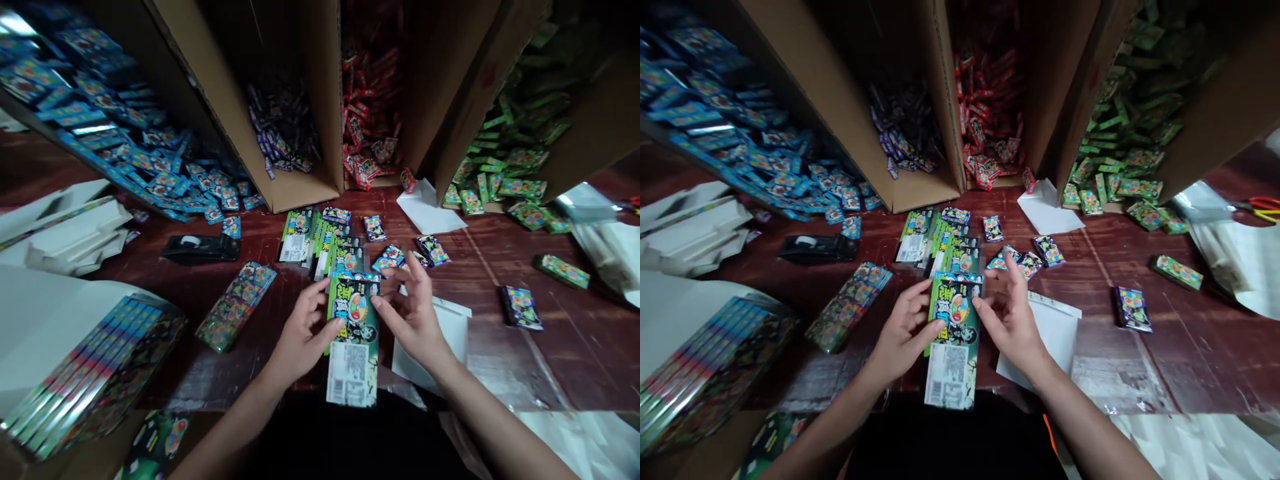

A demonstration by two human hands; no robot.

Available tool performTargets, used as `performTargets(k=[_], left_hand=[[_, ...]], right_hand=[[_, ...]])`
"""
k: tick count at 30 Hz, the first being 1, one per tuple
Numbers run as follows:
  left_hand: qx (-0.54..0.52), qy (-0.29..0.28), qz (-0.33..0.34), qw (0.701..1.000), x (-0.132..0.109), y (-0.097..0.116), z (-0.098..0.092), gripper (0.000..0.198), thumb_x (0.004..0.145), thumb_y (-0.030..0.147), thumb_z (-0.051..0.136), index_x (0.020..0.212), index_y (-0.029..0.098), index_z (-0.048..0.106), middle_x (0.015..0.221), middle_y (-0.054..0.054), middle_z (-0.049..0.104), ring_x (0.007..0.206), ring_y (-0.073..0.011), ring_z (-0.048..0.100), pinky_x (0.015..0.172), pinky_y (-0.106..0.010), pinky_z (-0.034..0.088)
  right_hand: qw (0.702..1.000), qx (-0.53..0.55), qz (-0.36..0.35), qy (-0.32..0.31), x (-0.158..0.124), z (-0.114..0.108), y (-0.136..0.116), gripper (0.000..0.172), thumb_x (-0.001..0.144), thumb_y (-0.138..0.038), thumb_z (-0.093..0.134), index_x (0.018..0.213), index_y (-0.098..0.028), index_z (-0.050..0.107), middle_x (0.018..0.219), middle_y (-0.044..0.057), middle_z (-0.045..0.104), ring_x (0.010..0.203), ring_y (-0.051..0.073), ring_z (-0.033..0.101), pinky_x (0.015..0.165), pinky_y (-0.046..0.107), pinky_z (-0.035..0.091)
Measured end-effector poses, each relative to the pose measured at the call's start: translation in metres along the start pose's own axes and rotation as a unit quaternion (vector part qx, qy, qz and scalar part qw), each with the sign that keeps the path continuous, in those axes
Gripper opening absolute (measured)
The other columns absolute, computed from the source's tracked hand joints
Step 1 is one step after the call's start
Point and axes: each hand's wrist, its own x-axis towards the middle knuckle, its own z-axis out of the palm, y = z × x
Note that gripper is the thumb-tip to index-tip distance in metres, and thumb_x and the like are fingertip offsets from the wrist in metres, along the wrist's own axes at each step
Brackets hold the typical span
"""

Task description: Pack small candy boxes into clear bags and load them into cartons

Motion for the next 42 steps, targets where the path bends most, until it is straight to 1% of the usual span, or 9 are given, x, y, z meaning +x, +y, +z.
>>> performTargets(k=[3,7,13,16,19,23,27,33,42], left_hand=[[-0.029,-0.074,-0.023,0.997,0.003,-0.004,-0.003,0.078,0.090,0.024,0.070,0.153,0.036,0.025,0.136,-0.011,0.057,0.106,-0.0233,0.069,0.090,-0.040,0.058],[-0.058,-0.113,-0.031,0.991,0.002,-0.011,-0.008,0.069,0.086,0.021,0.074,0.143,0.031,0.035,0.132,-0.010,0.061,0.110,-0.0233,0.067,0.095,-0.041,0.055],[-0.051,-0.061,-0.064,0.995,0.006,-0.003,-0.006,0.058,0.087,0.024,0.074,0.135,0.029,0.043,0.126,-0.007,0.065,0.109,-0.0210,0.066,0.094,-0.037,0.053],[-0.029,-0.041,-0.064,0.997,0.009,-0.001,-0.007,0.030,0.092,0.029,0.068,0.121,0.025,0.059,0.122,-0.006,0.067,0.110,-0.0213,0.065,0.095,-0.037,0.052],[0.009,0.020,-0.029,0.999,0.013,-0.001,-0.007,0.017,0.097,0.031,0.060,0.108,0.022,0.069,0.125,-0.006,0.067,0.117,-0.0212,0.062,0.104,-0.037,0.047],[0.010,0.070,-0.013,0.997,0.015,0.007,-0.004,0.025,0.094,0.030,0.064,0.119,0.025,0.066,0.111,-0.003,0.072,0.103,-0.0183,0.066,0.094,-0.033,0.051],[0.075,0.026,-0.013,0.997,0.015,0.028,-0.002,0.016,0.094,0.034,0.064,0.099,0.022,0.074,0.109,-0.005,0.074,0.104,-0.0203,0.067,0.092,-0.034,0.052],[0.112,0.017,-0.046,0.993,0.024,0.053,0.000,0.013,0.087,0.032,0.070,0.091,0.020,0.073,0.091,-0.002,0.076,0.086,-0.0187,0.069,0.082,-0.033,0.054],[0.146,-0.028,-0.013,0.989,0.025,0.047,-0.004,0.016,0.091,0.036,0.067,0.093,0.023,0.076,0.097,-0.003,0.077,0.091,-0.0202,0.071,0.087,-0.036,0.056]], right_hand=[[0.999,-0.017,0.004,-0.037,-0.008,-0.002,0.004,0.080,0.095,-0.026,0.065,0.157,-0.046,0.018,0.133,0.006,0.052,0.092,0.015,0.063,0.079,0.033,0.058],[0.993,0.000,0.054,-0.101,-0.008,-0.004,0.010,0.077,0.095,-0.031,0.064,0.158,-0.041,0.021,0.125,0.005,0.055,0.091,0.015,0.061,0.084,0.035,0.057],[0.991,-0.011,0.063,-0.114,0.004,-0.005,0.002,0.071,0.096,-0.032,0.063,0.157,-0.038,0.028,0.117,0.003,0.059,0.100,0.016,0.060,0.091,0.036,0.054],[0.989,-0.022,0.058,-0.133,0.004,-0.005,-0.002,0.066,0.096,-0.030,0.062,0.154,-0.036,0.033,0.106,0.002,0.060,0.100,0.018,0.061,0.093,0.037,0.053],[0.995,-0.013,0.033,-0.093,0.001,0.001,-0.002,0.072,0.096,-0.029,0.061,0.157,-0.038,0.024,0.114,0.004,0.060,0.107,0.019,0.062,0.098,0.040,0.052],[0.996,0.038,0.044,-0.072,0.000,0.007,-0.008,0.082,0.096,-0.026,0.062,0.160,-0.040,0.013,0.120,0.004,0.062,0.107,0.017,0.063,0.100,0.039,0.051],[0.992,0.058,0.090,-0.068,0.002,0.007,-0.023,0.076,0.091,-0.028,0.070,0.155,-0.037,0.030,0.092,-0.002,0.065,0.086,0.015,0.064,0.084,0.034,0.056],[0.990,0.054,0.130,-0.024,0.010,0.011,-0.041,0.080,0.086,-0.027,0.075,0.154,-0.033,0.033,0.086,-0.003,0.068,0.076,0.014,0.064,0.070,0.029,0.055],[0.980,0.069,0.183,-0.023,0.011,-0.001,-0.037,0.084,0.081,-0.031,0.081,0.154,-0.029,0.038,0.082,-0.003,0.073,0.070,0.014,0.065,0.070,0.031,0.056]])
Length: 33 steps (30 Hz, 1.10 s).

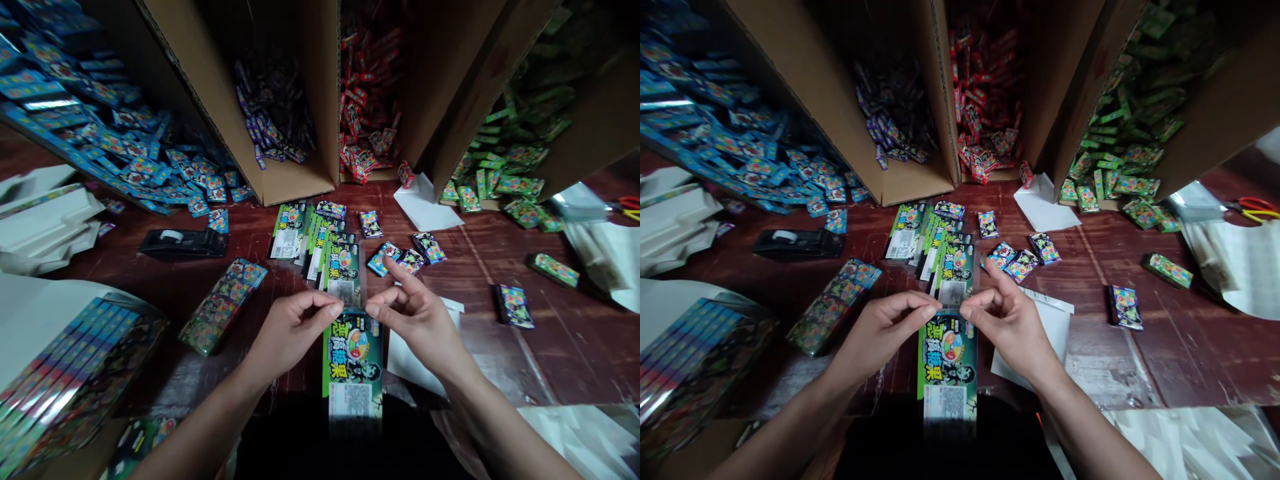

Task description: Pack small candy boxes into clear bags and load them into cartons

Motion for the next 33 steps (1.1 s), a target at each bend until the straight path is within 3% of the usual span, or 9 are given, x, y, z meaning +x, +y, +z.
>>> performTargets(k=[6,9,12,16,20,22,24,30,33], left_hand=[[-0.017,-0.014,0.021,1.000,-0.005,-0.009,0.002,0.011,0.088,0.032,0.072,0.095,0.024,0.073,0.107,-0.003,0.075,0.102,-0.0202,0.070,0.095,-0.037,0.054],[-0.010,-0.019,0.026,0.999,-0.003,-0.008,0.005,0.010,0.090,0.031,0.069,0.096,0.023,0.072,0.104,-0.003,0.074,0.099,-0.0191,0.069,0.091,-0.034,0.054],[0.000,-0.022,0.029,0.999,-0.001,-0.004,0.007,0.010,0.090,0.030,0.068,0.096,0.023,0.071,0.100,-0.002,0.074,0.096,-0.0186,0.069,0.088,-0.033,0.054],[0.002,-0.018,0.014,1.000,-0.001,-0.003,0.010,0.010,0.089,0.028,0.068,0.096,0.022,0.071,0.100,-0.002,0.075,0.095,-0.0188,0.070,0.089,-0.033,0.054],[0.007,-0.001,-0.003,1.000,-0.004,-0.002,0.010,0.012,0.086,0.024,0.068,0.098,0.023,0.071,0.103,-0.002,0.075,0.098,-0.0195,0.070,0.091,-0.034,0.054],[0.014,0.008,-0.012,1.000,-0.006,-0.001,0.009,0.014,0.086,0.022,0.067,0.099,0.023,0.072,0.102,-0.001,0.076,0.096,-0.0195,0.071,0.090,-0.034,0.054],[0.021,0.019,-0.015,0.999,-0.009,0.000,0.008,0.015,0.086,0.021,0.066,0.099,0.023,0.072,0.101,-0.001,0.076,0.096,-0.0194,0.071,0.090,-0.034,0.054],[-0.016,0.039,-0.023,0.999,-0.022,-0.017,-0.008,0.024,0.092,0.022,0.060,0.113,0.023,0.069,0.114,-0.004,0.075,0.106,-0.0202,0.070,0.097,-0.036,0.054],[0.056,0.115,-0.016,0.992,-0.035,-0.023,-0.020,0.037,0.095,0.029,0.059,0.132,0.024,0.059,0.137,-0.009,0.064,0.125,-0.0240,0.061,0.109,-0.043,0.047]], right_hand=[[0.987,-0.119,-0.063,-0.087,-0.008,-0.023,-0.011,0.059,0.094,-0.032,0.068,0.148,-0.035,0.046,0.098,0.000,0.075,0.093,0.018,0.070,0.093,0.042,0.055],[0.964,-0.201,-0.136,-0.106,-0.002,-0.027,-0.030,0.028,0.094,-0.031,0.067,0.122,-0.032,0.066,0.120,0.004,0.069,0.118,0.022,0.062,0.104,0.046,0.048],[0.934,-0.268,-0.153,-0.179,0.006,-0.021,-0.043,0.008,0.092,-0.031,0.070,0.098,-0.027,0.070,0.120,0.005,0.067,0.121,0.024,0.059,0.102,0.045,0.049],[0.897,-0.365,-0.180,-0.176,0.010,-0.009,-0.036,0.008,0.090,-0.022,0.069,0.097,-0.026,0.066,0.107,0.004,0.068,0.108,0.023,0.062,0.096,0.044,0.051],[0.864,-0.435,-0.229,-0.108,0.006,-0.003,-0.022,0.035,0.091,-0.025,0.068,0.124,-0.026,0.057,0.119,0.009,0.062,0.114,0.027,0.058,0.094,0.047,0.052],[0.846,-0.458,-0.252,-0.108,0.003,-0.002,-0.017,0.026,0.094,-0.026,0.064,0.120,-0.027,0.060,0.118,0.009,0.062,0.112,0.027,0.059,0.091,0.046,0.053],[0.832,-0.467,-0.265,-0.139,0.005,-0.001,-0.013,0.013,0.098,-0.026,0.059,0.109,-0.028,0.064,0.114,0.007,0.065,0.108,0.025,0.062,0.090,0.044,0.053],[0.829,-0.441,-0.194,-0.282,0.048,0.012,-0.007,0.021,0.101,-0.030,0.052,0.117,-0.033,0.066,0.108,0.003,0.072,0.099,0.023,0.068,0.085,0.042,0.055],[0.850,-0.380,-0.162,-0.328,0.077,0.038,-0.006,0.018,0.100,-0.031,0.054,0.109,-0.031,0.069,0.106,0.002,0.072,0.096,0.021,0.069,0.086,0.039,0.054]])
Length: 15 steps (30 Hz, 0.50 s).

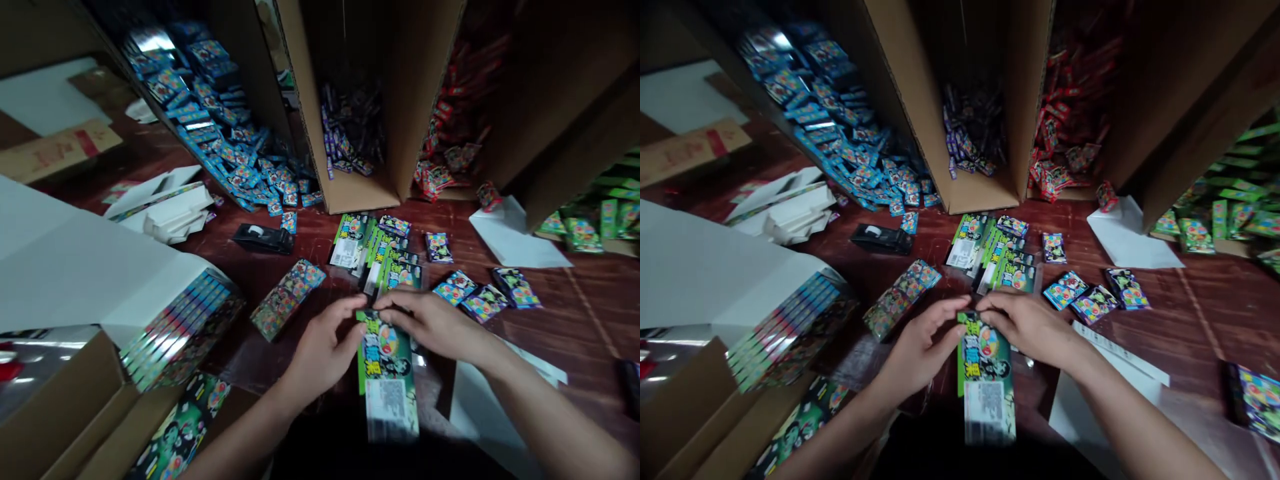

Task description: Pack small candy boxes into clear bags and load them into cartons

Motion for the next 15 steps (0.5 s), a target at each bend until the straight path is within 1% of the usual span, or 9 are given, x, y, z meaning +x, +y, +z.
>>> performTargets(k=[1,3,4,5,7,9,12,13,15], left_hand=[[0.060,0.035,0.010,0.998,-0.003,-0.002,-0.005,0.049,0.093,0.035,0.064,0.139,0.024,0.053,0.148,-0.011,0.054,0.135,-0.0279,0.053,0.113,-0.047,0.042],[0.205,0.091,0.023,0.974,-0.005,-0.006,-0.014,0.085,0.080,0.049,0.077,0.151,0.023,0.039,0.163,-0.017,0.031,0.146,-0.0404,0.036,0.117,-0.060,0.032],[0.273,0.104,0.022,0.956,-0.005,-0.009,-0.019,0.101,0.072,0.052,0.082,0.155,0.022,0.032,0.165,-0.019,0.024,0.146,-0.0463,0.032,0.116,-0.065,0.030],[0.331,0.111,0.017,0.937,-0.003,-0.013,-0.024,0.110,0.069,0.052,0.084,0.157,0.021,0.027,0.164,-0.021,0.023,0.143,-0.0497,0.034,0.112,-0.067,0.032],[0.418,0.121,0.002,0.900,0.004,-0.023,-0.037,0.104,0.076,0.043,0.080,0.159,0.021,0.022,0.157,-0.023,0.034,0.133,-0.0482,0.046,0.105,-0.064,0.041],[0.478,0.132,-0.009,0.868,0.013,-0.033,-0.053,0.093,0.083,0.034,0.072,0.159,0.019,0.022,0.147,-0.022,0.045,0.124,-0.0425,0.054,0.100,-0.057,0.046],[0.524,0.131,-0.008,0.841,0.024,-0.044,-0.079,0.090,0.084,0.036,0.070,0.159,0.017,0.024,0.142,-0.021,0.047,0.121,-0.0404,0.055,0.099,-0.054,0.048],[0.529,0.125,-0.005,0.839,0.026,-0.047,-0.086,0.091,0.084,0.038,0.071,0.159,0.017,0.024,0.142,-0.021,0.047,0.121,-0.0401,0.055,0.099,-0.053,0.049],[0.530,0.114,-0.001,0.840,0.027,-0.051,-0.094,0.091,0.084,0.041,0.071,0.159,0.018,0.025,0.141,-0.020,0.047,0.120,-0.0393,0.055,0.100,-0.052,0.049]], right_hand=[[0.999,0.033,0.014,0.018,0.015,0.004,-0.002,0.016,0.099,-0.031,0.055,0.107,-0.029,0.069,0.103,0.002,0.073,0.094,0.020,0.069,0.085,0.038,0.054],[0.991,0.093,0.053,0.078,0.046,0.017,-0.008,0.015,0.098,-0.033,0.057,0.103,-0.025,0.068,0.097,0.002,0.073,0.088,0.019,0.069,0.082,0.036,0.055],[0.986,0.117,0.070,0.100,0.060,0.026,-0.011,0.016,0.097,-0.034,0.057,0.103,-0.023,0.067,0.094,0.002,0.073,0.084,0.018,0.068,0.079,0.035,0.056],[0.982,0.128,0.079,0.110,0.073,0.034,-0.013,0.018,0.097,-0.035,0.056,0.105,-0.022,0.066,0.093,0.002,0.072,0.080,0.017,0.068,0.075,0.034,0.057],[0.981,0.131,0.081,0.116,0.091,0.046,-0.015,0.022,0.098,-0.034,0.053,0.110,-0.020,0.065,0.097,0.003,0.072,0.079,0.016,0.068,0.074,0.033,0.058],[0.982,0.120,0.077,0.125,0.096,0.047,-0.010,0.029,0.097,-0.034,0.055,0.121,-0.019,0.063,0.113,0.008,0.071,0.093,0.019,0.069,0.085,0.037,0.058],[0.986,0.037,0.075,0.147,0.077,0.031,0.009,0.047,0.095,-0.039,0.059,0.137,-0.018,0.056,0.138,0.015,0.058,0.127,0.029,0.054,0.109,0.051,0.044],[0.986,-0.018,0.079,0.145,0.067,0.024,0.018,0.051,0.094,-0.042,0.060,0.140,-0.018,0.054,0.141,0.016,0.055,0.134,0.033,0.048,0.113,0.054,0.040],[0.977,-0.138,0.098,0.126,0.044,0.014,0.035,0.057,0.094,-0.045,0.059,0.143,-0.017,0.053,0.145,0.017,0.052,0.138,0.037,0.042,0.113,0.057,0.038]])
